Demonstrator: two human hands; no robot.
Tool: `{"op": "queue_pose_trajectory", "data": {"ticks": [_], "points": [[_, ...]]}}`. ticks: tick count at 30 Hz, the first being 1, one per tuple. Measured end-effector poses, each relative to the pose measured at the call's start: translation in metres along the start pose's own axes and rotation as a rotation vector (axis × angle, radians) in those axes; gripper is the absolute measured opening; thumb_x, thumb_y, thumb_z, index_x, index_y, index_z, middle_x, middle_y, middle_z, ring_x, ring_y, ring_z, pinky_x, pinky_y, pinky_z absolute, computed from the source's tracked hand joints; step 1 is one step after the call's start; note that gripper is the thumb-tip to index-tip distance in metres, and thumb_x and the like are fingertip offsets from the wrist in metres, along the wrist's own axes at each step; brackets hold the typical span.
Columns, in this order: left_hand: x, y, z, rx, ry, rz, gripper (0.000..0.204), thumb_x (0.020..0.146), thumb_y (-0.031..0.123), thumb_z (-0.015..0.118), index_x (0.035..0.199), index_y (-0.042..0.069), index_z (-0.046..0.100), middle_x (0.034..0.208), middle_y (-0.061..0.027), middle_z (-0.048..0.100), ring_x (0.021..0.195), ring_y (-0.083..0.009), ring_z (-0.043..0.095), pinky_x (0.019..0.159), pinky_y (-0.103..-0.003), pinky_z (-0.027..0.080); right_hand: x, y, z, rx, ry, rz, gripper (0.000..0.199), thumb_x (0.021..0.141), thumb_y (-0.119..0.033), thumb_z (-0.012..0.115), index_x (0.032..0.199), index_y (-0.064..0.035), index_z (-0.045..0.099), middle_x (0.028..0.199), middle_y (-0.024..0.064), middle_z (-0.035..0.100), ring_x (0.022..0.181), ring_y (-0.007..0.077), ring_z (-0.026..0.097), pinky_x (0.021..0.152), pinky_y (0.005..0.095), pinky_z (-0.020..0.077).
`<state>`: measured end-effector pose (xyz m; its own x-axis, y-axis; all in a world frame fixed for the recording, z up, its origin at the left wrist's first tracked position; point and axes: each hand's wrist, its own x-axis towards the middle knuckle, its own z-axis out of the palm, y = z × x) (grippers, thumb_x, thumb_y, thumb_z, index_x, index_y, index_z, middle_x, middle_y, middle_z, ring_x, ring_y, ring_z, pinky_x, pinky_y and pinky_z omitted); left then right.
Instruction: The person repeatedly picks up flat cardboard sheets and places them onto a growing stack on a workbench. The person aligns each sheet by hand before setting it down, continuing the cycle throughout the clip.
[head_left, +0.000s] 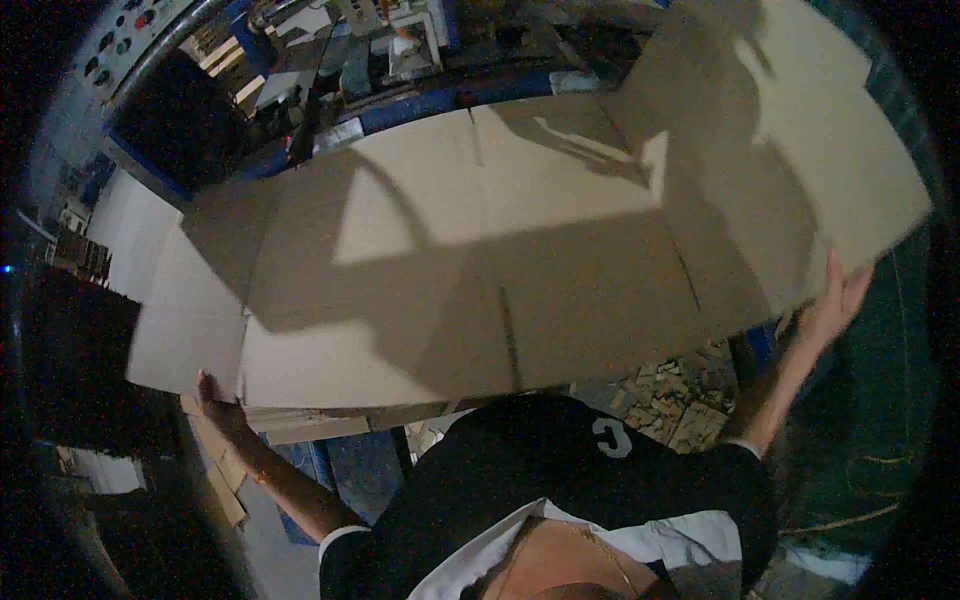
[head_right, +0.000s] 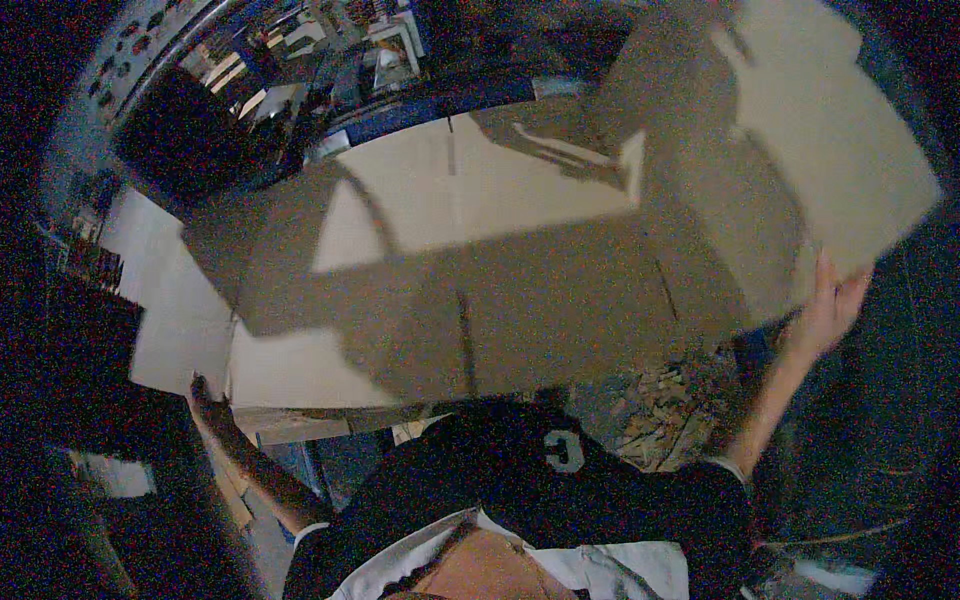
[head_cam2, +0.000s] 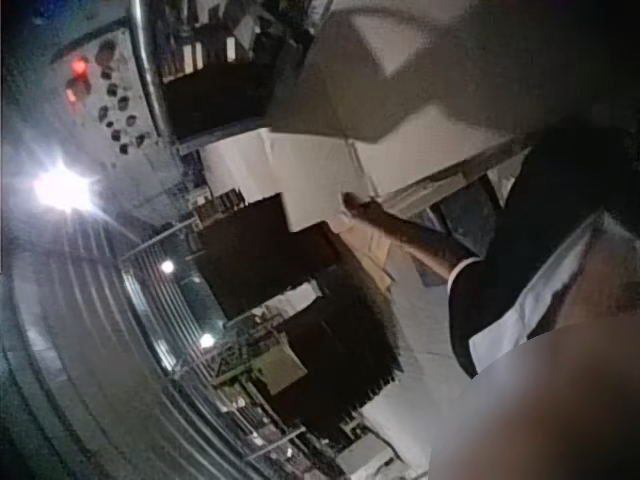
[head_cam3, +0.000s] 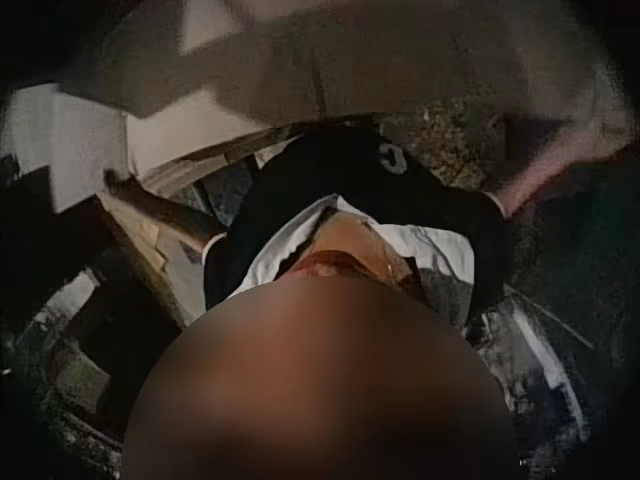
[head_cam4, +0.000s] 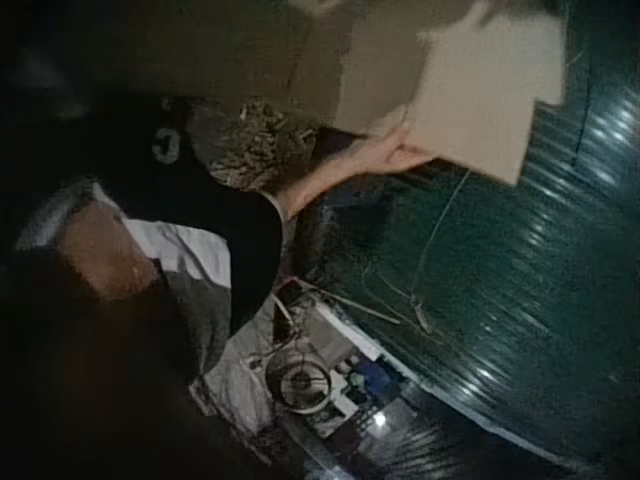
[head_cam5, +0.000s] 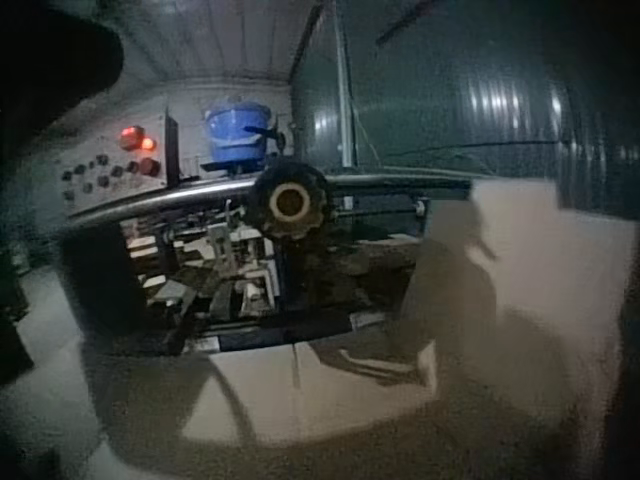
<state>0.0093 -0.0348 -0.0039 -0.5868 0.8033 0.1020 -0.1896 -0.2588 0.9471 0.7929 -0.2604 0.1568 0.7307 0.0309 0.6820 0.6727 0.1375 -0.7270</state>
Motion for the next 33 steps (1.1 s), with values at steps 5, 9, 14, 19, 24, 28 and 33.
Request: {"op": "queue_pose_trajectory", "data": {"ticks": [5,9,14,19,24,28,33], "points": [[-0.135,0.002,0.057,0.294,-0.261,0.215,0.024,0.088,0.012,0.054,0.107,-0.003,0.057,0.108,-0.0144,0.06,0.101,-0.0246,0.057,0.089,-0.038,0.046,-0.101,-0.032,-0.008,-0.438,-1.132,-0.695,0.048,0.079,-0.016,0.067,0.124,-0.0114,0.052,0.131,0.0087,0.05,0.114,0.0279,0.053,0.095,0.0411,0.0433],[-0.188,0.02,0.135,0.883,-0.886,0.479,0.033,0.089,0.009,0.048,0.118,0.011,0.062,0.134,-0.016,0.048,0.126,-0.0317,0.044,0.107,-0.046,0.029,-0.162,-0.008,0.049,-0.056,-1.484,-0.949,0.052,0.073,-0.023,0.072,0.123,-0.0159,0.056,0.133,0.0104,0.05,0.124,0.0323,0.046,0.1,0.0458,0.0402],[-0.18,0.035,0.177,1.231,-1.123,0.85,0.044,0.079,0.009,0.056,0.122,0.017,0.059,0.134,-0.0126,0.048,0.128,-0.0312,0.04,0.108,-0.049,0.026,-0.159,0.018,0.073,-0.005,-1.61,-0.884,0.053,0.075,-0.026,0.071,0.124,-0.0146,0.055,0.135,0.0095,0.048,0.127,0.0321,0.042,0.102,0.0461,0.0377],[-0.152,0.023,0.196,1.23,-1.092,0.952,0.051,0.08,0.008,0.056,0.13,0.018,0.051,0.139,-0.0121,0.042,0.131,-0.0305,0.036,0.108,-0.05,0.024,-0.128,0.049,0.122,-0.142,-1.559,-0.914,0.068,0.073,-0.043,0.069,0.131,-0.0131,0.048,0.14,0.0111,0.041,0.132,0.0327,0.033,0.105,0.0459,0.033],[-0.099,0.002,0.255,1.104,-0.999,0.917,0.06,0.079,0.014,0.061,0.137,0.018,0.042,0.138,-0.0147,0.042,0.129,-0.0327,0.037,0.108,-0.048,0.026,-0.11,0.045,0.213,-0.297,-1.57,-0.925,0.075,0.077,-0.059,0.058,0.134,-0.0119,0.045,0.143,0.0103,0.037,0.133,0.0346,0.031,0.107,0.0465,0.0278],[-0.04,-0.051,0.324,1.008,-0.875,0.888,0.056,0.082,0.016,0.06,0.135,0.018,0.042,0.138,-0.0171,0.04,0.127,-0.0333,0.038,0.106,-0.049,0.029,-0.104,0.066,0.287,-0.35,-1.532,-0.848,0.074,0.078,-0.062,0.055,0.132,-0.0126,0.047,0.146,0.0086,0.032,0.133,0.0297,0.032,0.107,0.0445,0.0267],[-0.017,-0.075,0.38,1.325,-0.624,0.731,0.07,0.083,0.033,0.062,0.142,0.015,0.029,0.143,-0.0158,0.034,0.131,-0.0338,0.033,0.105,-0.059,0.023,-0.108,0.069,0.319,-0.91,-1.301,-0.683,0.064,0.083,-0.045,0.058,0.137,-0.0134,0.041,0.153,0.0067,0.017,0.13,0.0283,0.036,0.102,0.0423,0.0337]]}}
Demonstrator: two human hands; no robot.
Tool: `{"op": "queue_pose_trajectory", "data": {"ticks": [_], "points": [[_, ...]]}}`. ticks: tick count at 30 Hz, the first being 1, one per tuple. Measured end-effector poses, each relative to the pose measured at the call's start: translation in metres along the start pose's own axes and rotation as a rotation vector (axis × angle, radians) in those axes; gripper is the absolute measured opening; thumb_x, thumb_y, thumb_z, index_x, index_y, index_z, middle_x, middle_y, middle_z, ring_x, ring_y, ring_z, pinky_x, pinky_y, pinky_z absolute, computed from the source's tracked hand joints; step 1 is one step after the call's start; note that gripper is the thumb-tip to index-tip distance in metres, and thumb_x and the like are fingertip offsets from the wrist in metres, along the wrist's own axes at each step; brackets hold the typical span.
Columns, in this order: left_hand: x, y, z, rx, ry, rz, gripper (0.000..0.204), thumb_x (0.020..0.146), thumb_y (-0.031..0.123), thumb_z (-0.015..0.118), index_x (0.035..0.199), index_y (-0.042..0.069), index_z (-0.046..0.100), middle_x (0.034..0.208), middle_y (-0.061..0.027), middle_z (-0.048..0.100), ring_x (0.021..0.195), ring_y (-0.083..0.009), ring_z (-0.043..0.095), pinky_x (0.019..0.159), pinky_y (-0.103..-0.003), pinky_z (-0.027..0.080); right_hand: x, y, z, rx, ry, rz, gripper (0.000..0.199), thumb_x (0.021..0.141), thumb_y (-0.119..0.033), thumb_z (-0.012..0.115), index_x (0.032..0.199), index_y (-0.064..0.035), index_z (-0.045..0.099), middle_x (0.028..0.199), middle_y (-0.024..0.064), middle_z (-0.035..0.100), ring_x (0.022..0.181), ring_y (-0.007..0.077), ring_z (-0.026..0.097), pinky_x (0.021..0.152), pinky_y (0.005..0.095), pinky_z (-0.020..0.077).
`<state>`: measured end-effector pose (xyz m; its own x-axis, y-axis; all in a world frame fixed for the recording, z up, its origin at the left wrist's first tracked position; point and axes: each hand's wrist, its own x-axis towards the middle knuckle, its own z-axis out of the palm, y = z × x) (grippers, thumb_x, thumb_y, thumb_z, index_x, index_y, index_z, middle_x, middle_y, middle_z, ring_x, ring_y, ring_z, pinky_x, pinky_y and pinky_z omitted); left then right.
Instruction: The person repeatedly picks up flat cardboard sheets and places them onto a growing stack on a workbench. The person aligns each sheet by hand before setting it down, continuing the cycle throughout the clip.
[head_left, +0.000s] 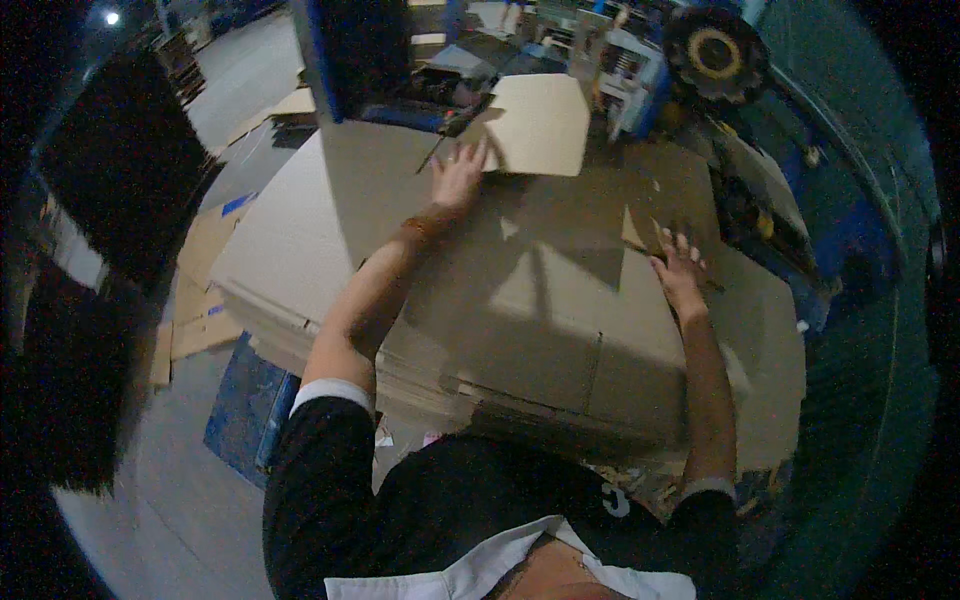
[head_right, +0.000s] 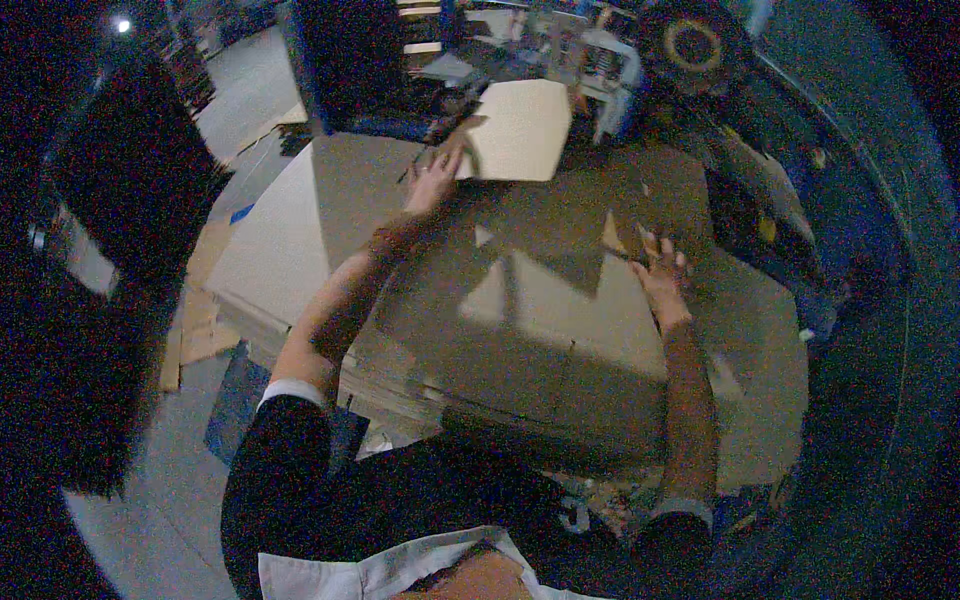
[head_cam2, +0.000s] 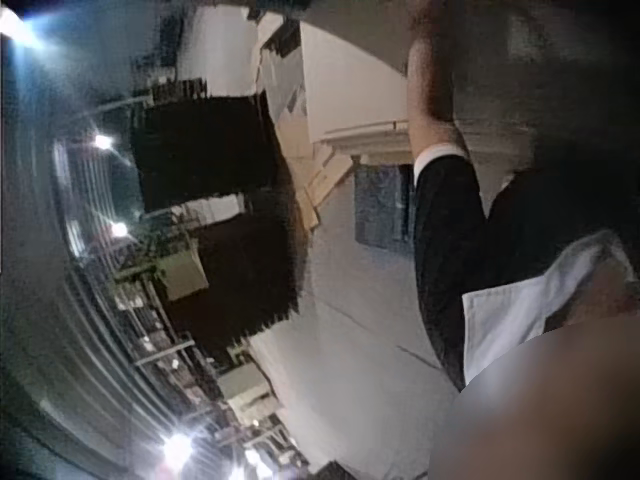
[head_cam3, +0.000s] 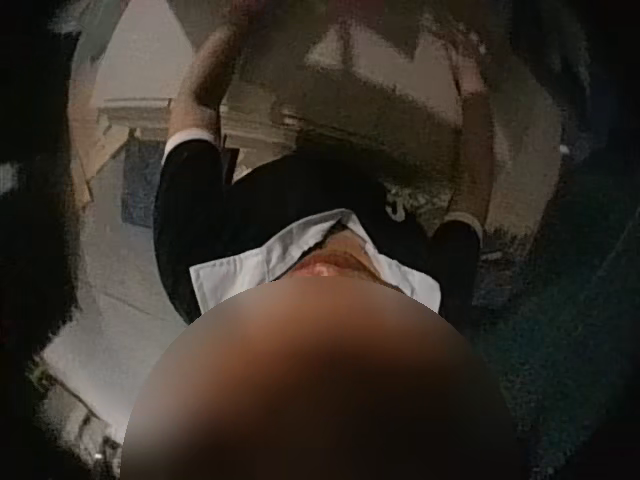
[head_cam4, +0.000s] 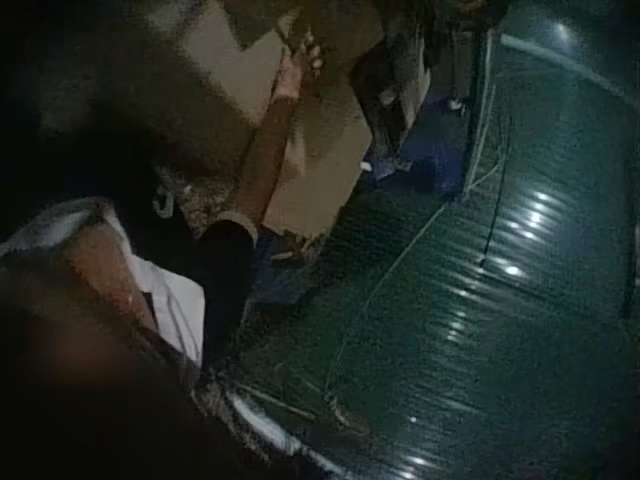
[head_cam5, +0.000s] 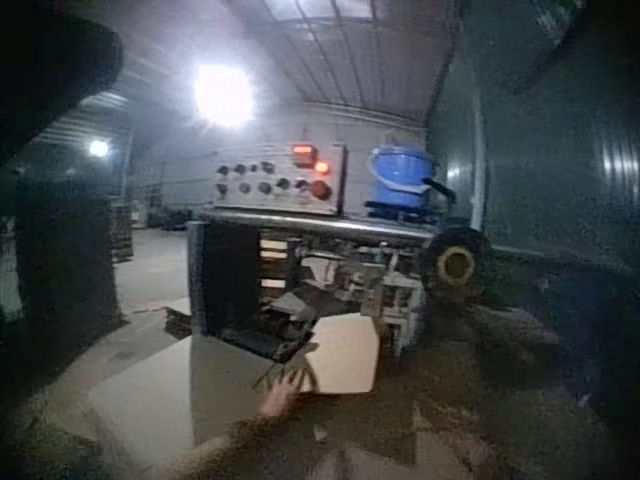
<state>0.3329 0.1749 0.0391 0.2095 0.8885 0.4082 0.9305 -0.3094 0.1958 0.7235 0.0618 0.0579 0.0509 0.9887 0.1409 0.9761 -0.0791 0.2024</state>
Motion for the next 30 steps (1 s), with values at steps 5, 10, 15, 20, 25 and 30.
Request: {"op": "queue_pose_trajectory", "data": {"ticks": [5,10,15,20,25,30], "points": [[-0.094,-0.019,-0.059,-0.086,0.238,-0.032,0.088,0.077,0.033,0.069,0.144,0.007,0.019,0.145,-0.0221,0.026,0.134,-0.0393,0.024,0.108,-0.052,0.024,-0.104,0.059,-0.019,0.433,0.183,0.066,0.054,0.084,-0.037,0.058,0.129,-0.0073,0.05,0.135,0.0232,0.043,0.128,0.0354,0.038,0.105,0.0409,0.0309],[-0.246,-0.102,-0.114,-0.158,0.68,-0.882,0.085,0.078,0.042,0.065,0.137,-0.007,0.027,0.14,-0.0297,0.029,0.131,-0.0429,0.027,0.107,-0.051,0.021,-0.219,0.129,0.02,0.183,0.361,0.605,0.053,0.085,-0.036,0.059,0.128,-0.0063,0.05,0.132,0.0216,0.045,0.123,0.0341,0.041,0.101,0.0404,0.0333],[-0.28,-0.108,-0.1,0.034,0.242,-1.051,0.087,0.079,0.047,0.059,0.134,-0.011,0.027,0.14,-0.0313,0.026,0.132,-0.0485,0.018,0.105,-0.06,0.016,-0.242,0.149,0.046,0.256,0.421,0.79,0.052,0.085,-0.034,0.059,0.127,-0.0052,0.05,0.13,0.02,0.046,0.118,0.0329,0.044,0.098,0.04,0.0357],[-0.268,-0.122,-0.115,0.24,0.176,-1.091,0.073,0.081,0.045,0.06,0.123,-0.011,0.042,0.127,-0.0279,0.04,0.121,-0.0436,0.035,0.099,-0.055,0.028,-0.243,0.165,0.04,0.463,0.621,0.864,0.051,0.085,-0.033,0.06,0.126,-0.0042,0.049,0.128,0.0184,0.048,0.114,0.0317,0.047,0.095,0.0395,0.0381],[-0.27,-0.153,-0.125,-0.72,0.729,-0.851,0.041,0.084,0.033,0.065,0.101,-0.002,0.054,0.077,-0.009,0.055,0.069,-0.02,0.054,0.066,-0.036,0.046,-0.234,0.19,0.009,1.17,0.99,0.887,0.049,0.086,-0.031,0.06,0.125,-0.0031,0.049,0.125,0.0168,0.05,0.109,0.0304,0.05,0.092,0.039,0.0406],[-0.235,-0.162,-0.124,-1.505,0.798,-0.702,0.018,0.086,0.018,0.063,0.096,0.005,0.054,0.073,-0.0019,0.052,0.065,-0.0141,0.052,0.059,-0.03,0.045,-0.268,0.17,-0.047,1.349,1.113,0.741,0.05,0.086,-0.029,0.06,0.125,-0.0002,0.047,0.122,0.0149,0.052,0.104,0.0284,0.052,0.089,0.0383,0.0422]]}}
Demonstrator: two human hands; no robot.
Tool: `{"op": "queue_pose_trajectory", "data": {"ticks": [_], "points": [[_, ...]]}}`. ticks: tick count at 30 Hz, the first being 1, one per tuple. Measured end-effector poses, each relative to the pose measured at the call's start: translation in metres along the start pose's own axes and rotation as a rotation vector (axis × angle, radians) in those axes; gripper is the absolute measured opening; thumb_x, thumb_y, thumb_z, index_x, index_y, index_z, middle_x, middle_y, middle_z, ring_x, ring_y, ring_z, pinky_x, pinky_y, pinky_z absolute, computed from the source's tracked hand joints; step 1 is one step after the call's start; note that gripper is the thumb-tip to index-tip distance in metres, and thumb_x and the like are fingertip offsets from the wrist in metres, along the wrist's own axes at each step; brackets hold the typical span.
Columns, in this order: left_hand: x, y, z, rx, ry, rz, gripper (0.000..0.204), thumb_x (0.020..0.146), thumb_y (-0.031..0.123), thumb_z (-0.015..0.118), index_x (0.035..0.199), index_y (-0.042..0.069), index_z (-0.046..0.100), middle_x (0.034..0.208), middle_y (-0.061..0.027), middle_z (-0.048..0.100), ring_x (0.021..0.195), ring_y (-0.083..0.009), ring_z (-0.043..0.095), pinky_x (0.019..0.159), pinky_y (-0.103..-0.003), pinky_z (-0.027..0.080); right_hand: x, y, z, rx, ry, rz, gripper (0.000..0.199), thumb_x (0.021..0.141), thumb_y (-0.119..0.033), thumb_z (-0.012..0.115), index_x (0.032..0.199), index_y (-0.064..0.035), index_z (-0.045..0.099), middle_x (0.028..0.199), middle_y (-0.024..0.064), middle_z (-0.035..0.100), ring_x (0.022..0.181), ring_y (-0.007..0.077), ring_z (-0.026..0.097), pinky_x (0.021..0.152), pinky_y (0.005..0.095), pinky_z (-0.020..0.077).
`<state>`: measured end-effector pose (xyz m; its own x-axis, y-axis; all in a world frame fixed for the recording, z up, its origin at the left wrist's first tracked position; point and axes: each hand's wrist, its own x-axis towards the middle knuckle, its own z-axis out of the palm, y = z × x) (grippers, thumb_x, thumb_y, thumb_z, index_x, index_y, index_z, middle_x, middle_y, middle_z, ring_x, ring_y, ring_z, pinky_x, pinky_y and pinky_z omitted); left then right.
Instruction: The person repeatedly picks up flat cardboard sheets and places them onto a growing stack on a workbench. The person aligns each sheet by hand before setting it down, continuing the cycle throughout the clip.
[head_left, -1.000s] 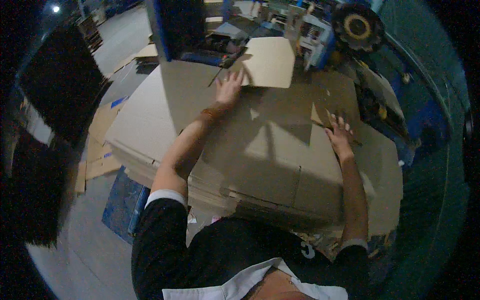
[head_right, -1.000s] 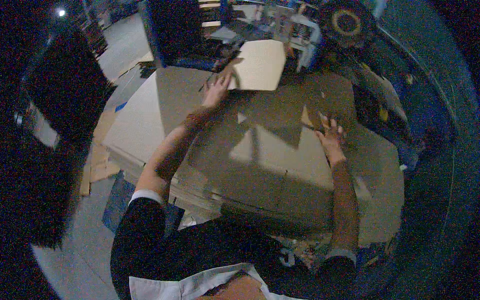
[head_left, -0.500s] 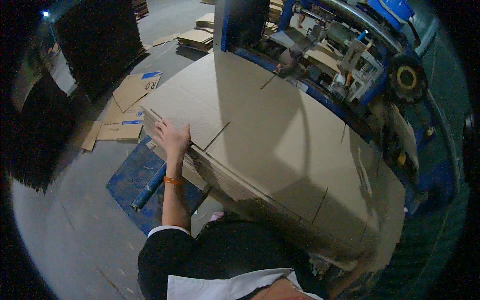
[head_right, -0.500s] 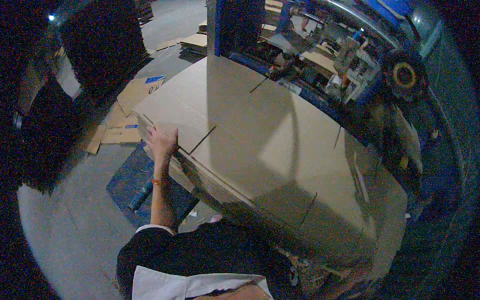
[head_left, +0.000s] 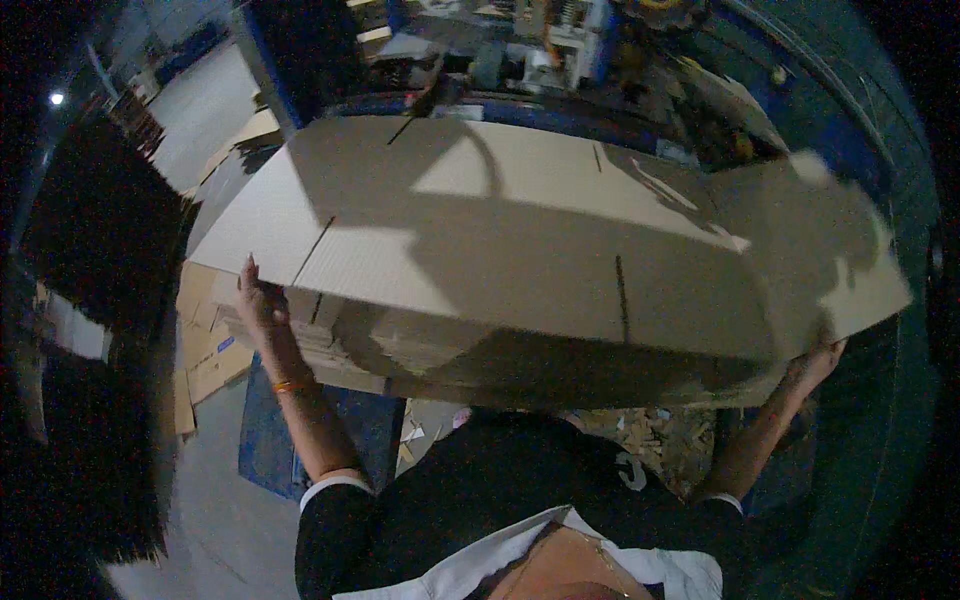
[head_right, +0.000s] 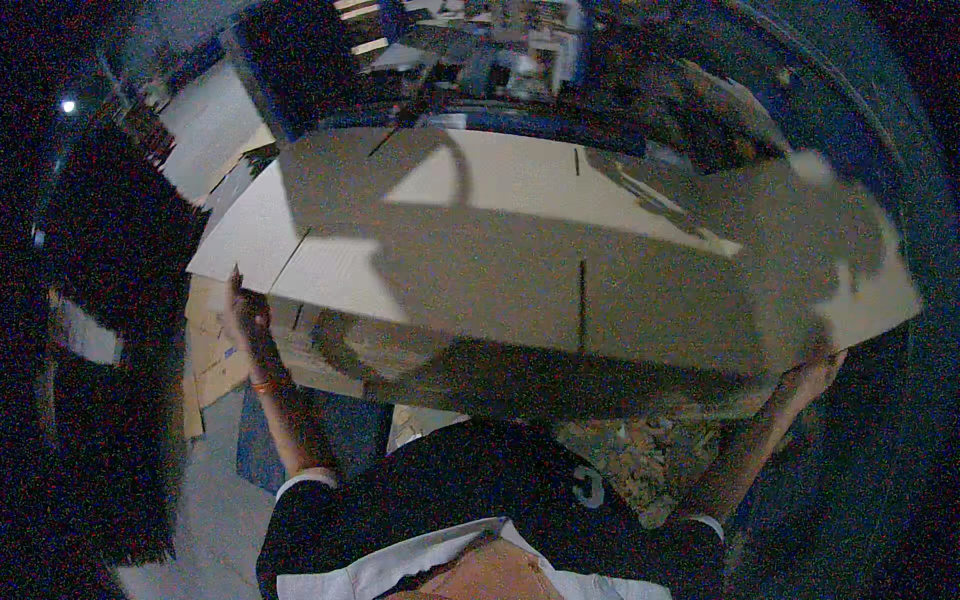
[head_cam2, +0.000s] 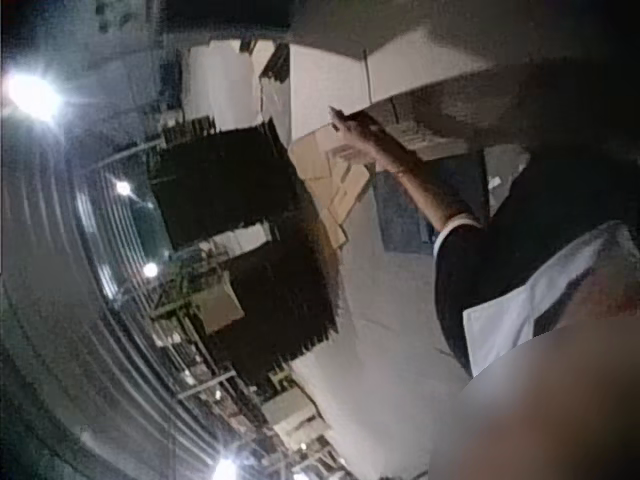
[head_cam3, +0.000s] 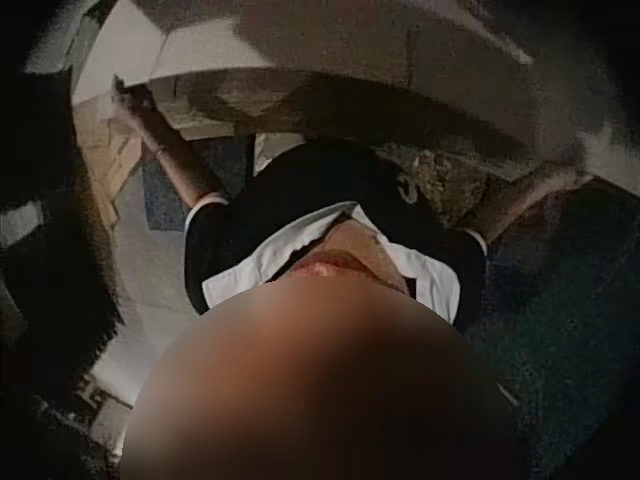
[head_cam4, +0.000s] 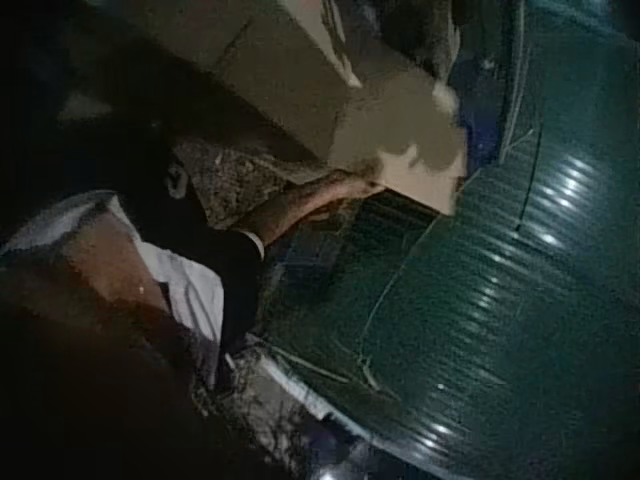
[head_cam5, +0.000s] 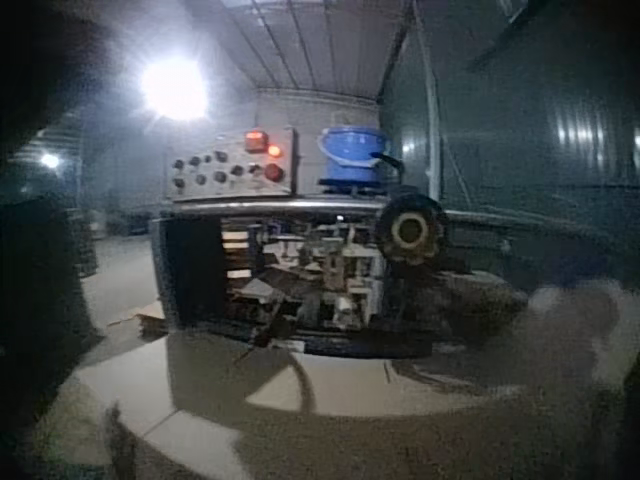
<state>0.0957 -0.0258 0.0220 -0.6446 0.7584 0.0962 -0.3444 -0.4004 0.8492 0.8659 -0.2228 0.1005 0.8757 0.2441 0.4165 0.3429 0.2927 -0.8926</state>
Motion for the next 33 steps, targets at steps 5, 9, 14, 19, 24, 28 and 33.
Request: {"op": "queue_pose_trajectory", "data": {"ticks": [5,9,14,19,24,28,33], "points": [[-0.042,0.021,0.007,0.823,-0.219,0.474,0.021,0.088,0.007,0.057,0.108,0.001,0.059,0.1,-0.0098,0.059,0.092,-0.0212,0.057,0.08,-0.031,0.046,-0.104,-0.026,-0.054,-0.558,-0.193,-0.236,0.049,0.091,-0.033,0.053,0.124,0.0035,0.049,0.124,0.0154,0.054,0.112,0.0278,0.05,0.095,0.0366,0.0403],[-0.118,0.013,0.025,0.742,-0.587,0.353,0.027,0.084,0.003,0.056,0.11,0.003,0.063,0.12,-0.0171,0.057,0.115,-0.03,0.051,0.094,-0.036,0.042,-0.156,-0.004,-0.052,-0.886,-1.048,-0.822,0.037,0.082,-0.021,0.061,0.117,-0.0097,0.058,0.126,0.0087,0.055,0.116,0.0278,0.05,0.098,0.0429,0.0397],[-0.15,-0.001,0.085,1.241,-1.386,0.789,0.052,0.073,0.007,0.061,0.125,0.014,0.056,0.135,-0.011,0.049,0.128,-0.0313,0.04,0.107,-0.044,0.03,-0.144,0.006,-0.01,-0.783,-1.339,-1.109,0.051,0.072,-0.015,0.069,0.121,-0.0131,0.056,0.131,0.0101,0.052,0.122,0.029,0.047,0.095,0.0462,0.0411],[-0.136,-0.002,0.109,1.342,-1.451,0.777,0.057,0.077,0.01,0.058,0.133,0.019,0.049,0.142,-0.0086,0.04,0.132,-0.0296,0.036,0.109,-0.047,0.026,-0.119,0.003,0.039,-0.855,-1.462,-1.118,0.055,0.073,-0.028,0.069,0.123,-0.0124,0.055,0.135,0.0107,0.047,0.126,0.0306,0.043,0.099,0.0483,0.0372],[-0.104,-0.029,0.131,1.295,-1.31,0.798,0.06,0.078,0.011,0.06,0.136,0.018,0.045,0.142,-0.0092,0.039,0.132,-0.0293,0.034,0.11,-0.047,0.024,-0.078,0.037,0.096,-0.82,-1.407,-1.056,0.054,0.078,-0.034,0.064,0.126,-0.0133,0.053,0.137,0.0096,0.045,0.126,0.0315,0.042,0.101,0.0477,0.0345],[-0.058,-0.084,0.192,1.177,-1.195,0.907,0.059,0.08,0.013,0.063,0.135,0.016,0.044,0.14,-0.0126,0.039,0.131,-0.0326,0.034,0.109,-0.044,0.028,-0.04,0.074,0.163,-0.948,-1.404,-0.915,0.056,0.085,-0.045,0.054,0.131,-0.0151,0.046,0.142,0.007,0.038,0.129,0.0313,0.038,0.105,0.0481,0.0304],[-0.008,-0.144,0.279,1.398,-0.817,0.982,0.045,0.09,0.017,0.048,0.135,0.016,0.043,0.133,-0.0161,0.045,0.123,-0.034,0.043,0.102,-0.041,0.037,-0.024,0.096,0.243,-0.921,-1.144,-0.734,0.055,0.086,-0.043,0.054,0.132,-0.0137,0.044,0.143,0.0108,0.035,0.127,0.0332,0.038,0.102,0.0435,0.0357]]}}
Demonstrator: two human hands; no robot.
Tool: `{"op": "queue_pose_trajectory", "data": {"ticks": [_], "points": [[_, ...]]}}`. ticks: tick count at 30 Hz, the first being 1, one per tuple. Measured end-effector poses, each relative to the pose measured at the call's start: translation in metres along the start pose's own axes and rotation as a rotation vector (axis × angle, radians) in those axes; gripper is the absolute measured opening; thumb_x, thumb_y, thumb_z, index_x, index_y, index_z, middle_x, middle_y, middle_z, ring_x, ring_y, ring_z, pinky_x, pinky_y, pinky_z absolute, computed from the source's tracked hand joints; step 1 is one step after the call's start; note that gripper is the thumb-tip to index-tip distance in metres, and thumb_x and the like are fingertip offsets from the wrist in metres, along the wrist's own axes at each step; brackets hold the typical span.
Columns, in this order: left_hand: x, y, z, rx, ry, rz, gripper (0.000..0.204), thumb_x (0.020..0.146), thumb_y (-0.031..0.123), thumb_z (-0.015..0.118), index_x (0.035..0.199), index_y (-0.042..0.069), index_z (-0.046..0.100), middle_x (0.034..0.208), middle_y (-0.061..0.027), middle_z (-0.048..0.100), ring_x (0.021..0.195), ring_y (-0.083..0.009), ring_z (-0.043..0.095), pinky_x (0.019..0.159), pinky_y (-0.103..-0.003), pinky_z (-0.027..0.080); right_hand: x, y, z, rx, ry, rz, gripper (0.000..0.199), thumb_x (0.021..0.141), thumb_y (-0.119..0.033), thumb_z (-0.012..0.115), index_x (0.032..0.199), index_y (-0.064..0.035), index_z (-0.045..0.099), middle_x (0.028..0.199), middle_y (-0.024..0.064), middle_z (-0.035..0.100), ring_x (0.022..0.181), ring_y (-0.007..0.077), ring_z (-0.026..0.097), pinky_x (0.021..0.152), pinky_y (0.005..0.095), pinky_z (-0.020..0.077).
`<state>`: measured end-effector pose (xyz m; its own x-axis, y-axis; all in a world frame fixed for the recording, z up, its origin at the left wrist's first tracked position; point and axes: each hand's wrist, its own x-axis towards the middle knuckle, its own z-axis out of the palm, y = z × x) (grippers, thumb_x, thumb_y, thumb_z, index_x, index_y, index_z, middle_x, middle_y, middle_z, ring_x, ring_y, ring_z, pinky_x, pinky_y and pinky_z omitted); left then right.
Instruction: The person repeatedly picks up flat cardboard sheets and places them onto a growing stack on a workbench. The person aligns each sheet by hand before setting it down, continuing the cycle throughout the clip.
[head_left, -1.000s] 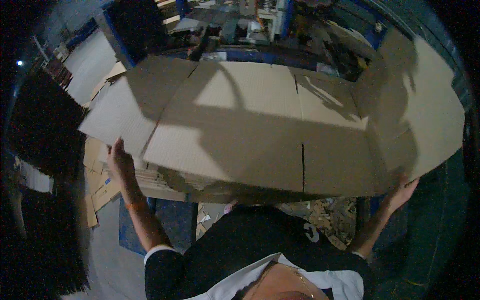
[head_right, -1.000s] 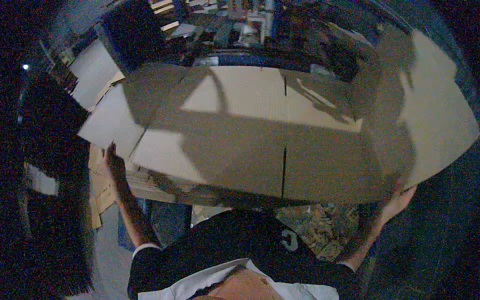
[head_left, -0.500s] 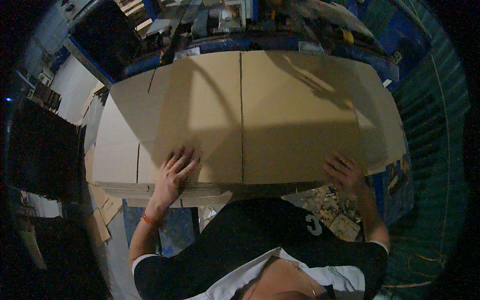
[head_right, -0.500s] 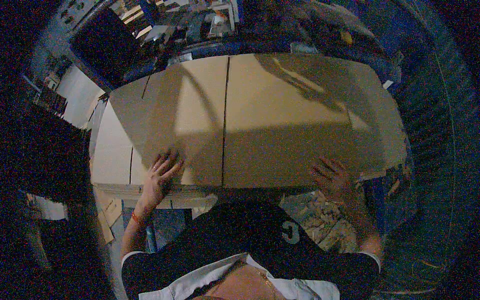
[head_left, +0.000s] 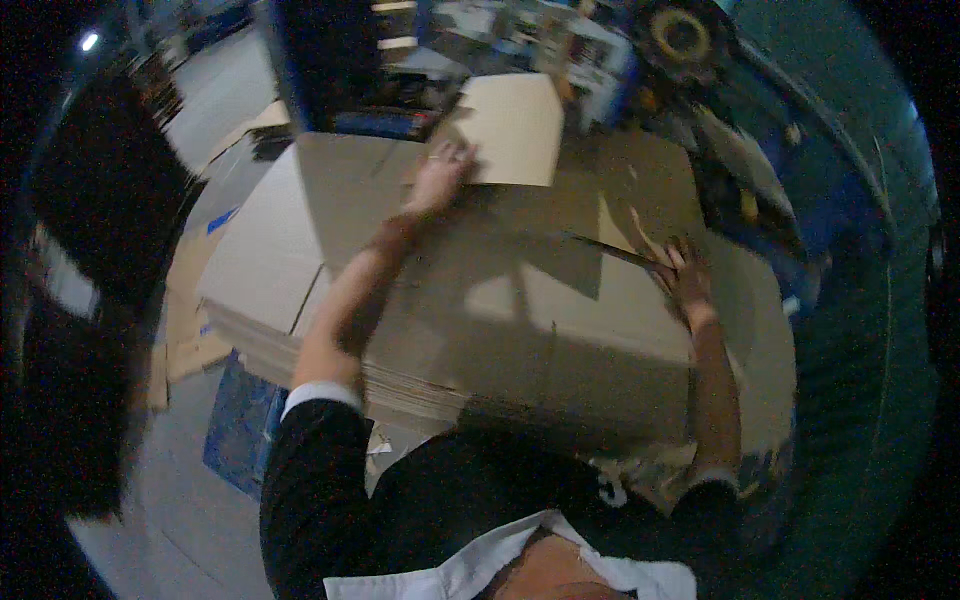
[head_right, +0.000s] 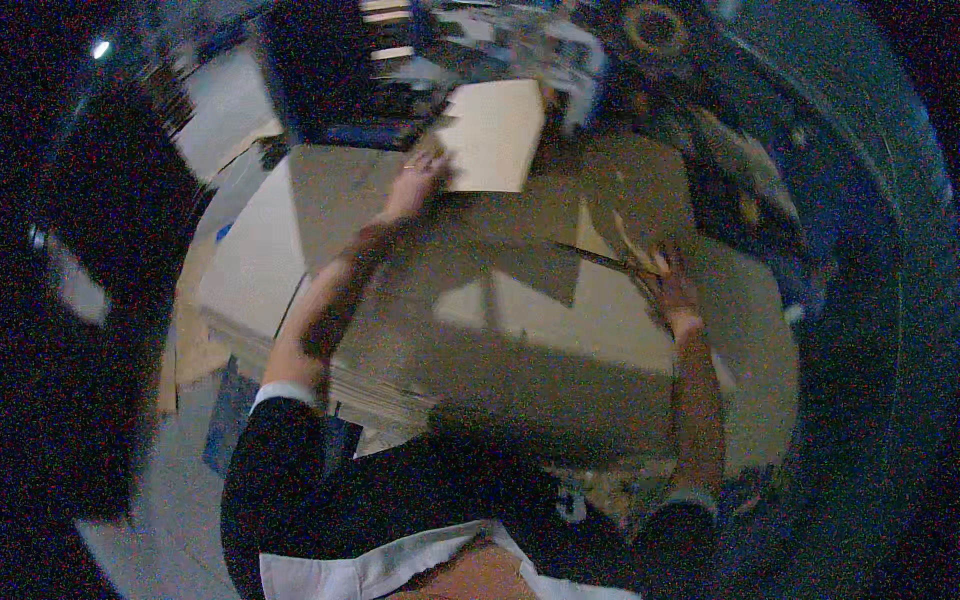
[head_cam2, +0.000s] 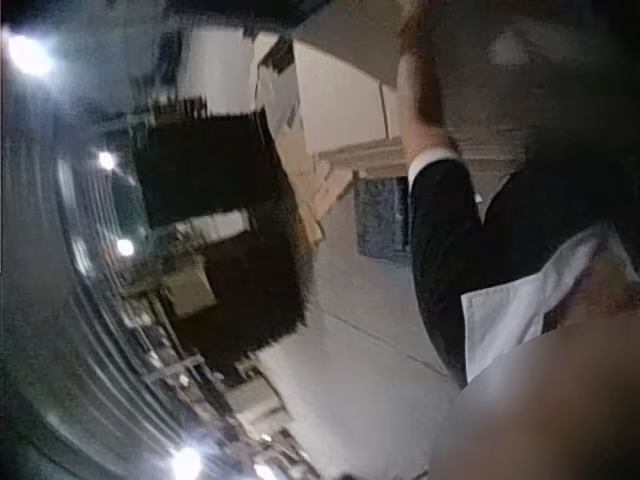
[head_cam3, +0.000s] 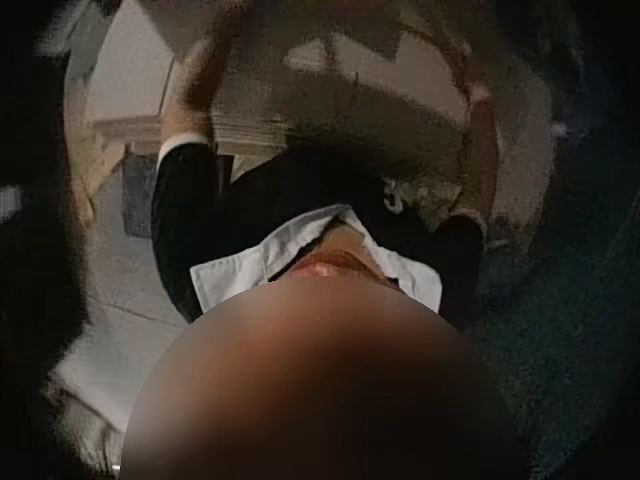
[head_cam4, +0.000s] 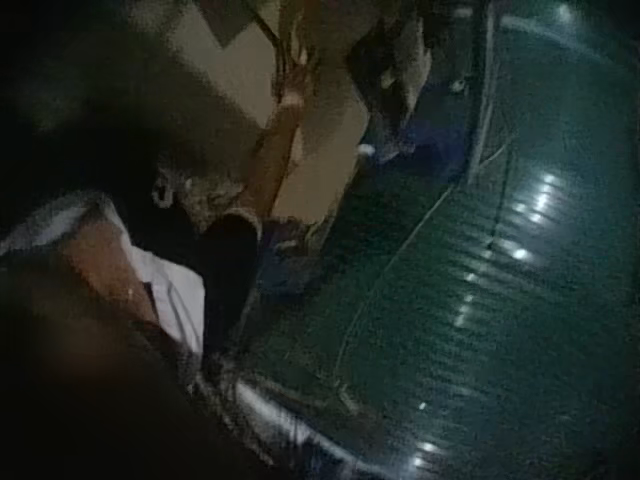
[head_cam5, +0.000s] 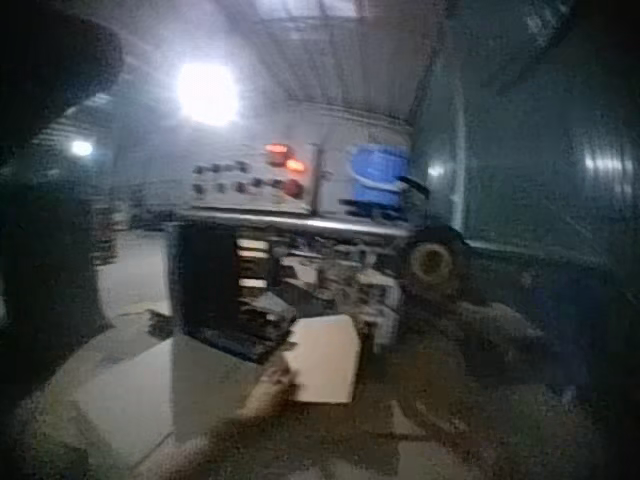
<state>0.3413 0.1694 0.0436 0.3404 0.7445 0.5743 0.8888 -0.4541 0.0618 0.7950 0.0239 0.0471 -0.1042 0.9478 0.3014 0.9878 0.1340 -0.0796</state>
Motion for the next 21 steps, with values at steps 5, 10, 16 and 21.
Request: {"op": "queue_pose_trajectory", "data": {"ticks": [5,10,16,21], "points": [[-0.039,0.011,-0.057,-0.032,0.128,-0.073,0.084,0.08,0.038,0.064,0.145,0.014,0.018,0.145,-0.0159,0.029,0.134,-0.0374,0.026,0.105,-0.061,0.019,-0.056,-0.006,-0.043,0.314,0.091,0.114,0.049,0.091,-0.027,0.051,0.127,0.005,0.046,0.129,0.0212,0.05,0.115,0.0334,0.051,0.096,0.0405,0.0411],[-0.193,-0.025,-0.157,0.002,0.497,-0.952,0.083,0.079,0.038,0.064,0.138,-0.005,0.026,0.143,-0.027,0.028,0.135,-0.0399,0.022,0.106,-0.061,0.014,-0.054,-0.013,-0.071,0.257,0.117,0.258,0.047,0.091,-0.025,0.051,0.127,0.0042,0.046,0.127,0.0197,0.051,0.112,0.0316,0.051,0.094,0.0395,0.0415],[-0.257,-0.038,-0.139,0.06,0.235,-1.261,0.082,0.078,0.041,0.06,0.138,-0.006,0.029,0.141,-0.0299,0.028,0.135,-0.043,0.02,0.107,-0.061,0.006,0.015,-0.036,-0.06,0.242,0.136,0.343,0.045,0.09,-0.023,0.052,0.127,0.0032,0.046,0.125,0.018,0.052,0.109,0.0295,0.051,0.092,0.0382,0.0419],[-0.257,-0.04,-0.151,-0.151,0.582,-1.179,0.08,0.076,0.037,0.064,0.136,-0.004,0.031,0.137,-0.0312,0.034,0.132,-0.0419,0.026,0.108,-0.054,0.017,-0.018,-0.047,-0.074,0.365,0.311,0.409,0.044,0.09,-0.021,0.053,0.126,0.0024,0.046,0.123,0.0166,0.052,0.106,0.0277,0.052,0.09,0.0371,0.0423]]}}
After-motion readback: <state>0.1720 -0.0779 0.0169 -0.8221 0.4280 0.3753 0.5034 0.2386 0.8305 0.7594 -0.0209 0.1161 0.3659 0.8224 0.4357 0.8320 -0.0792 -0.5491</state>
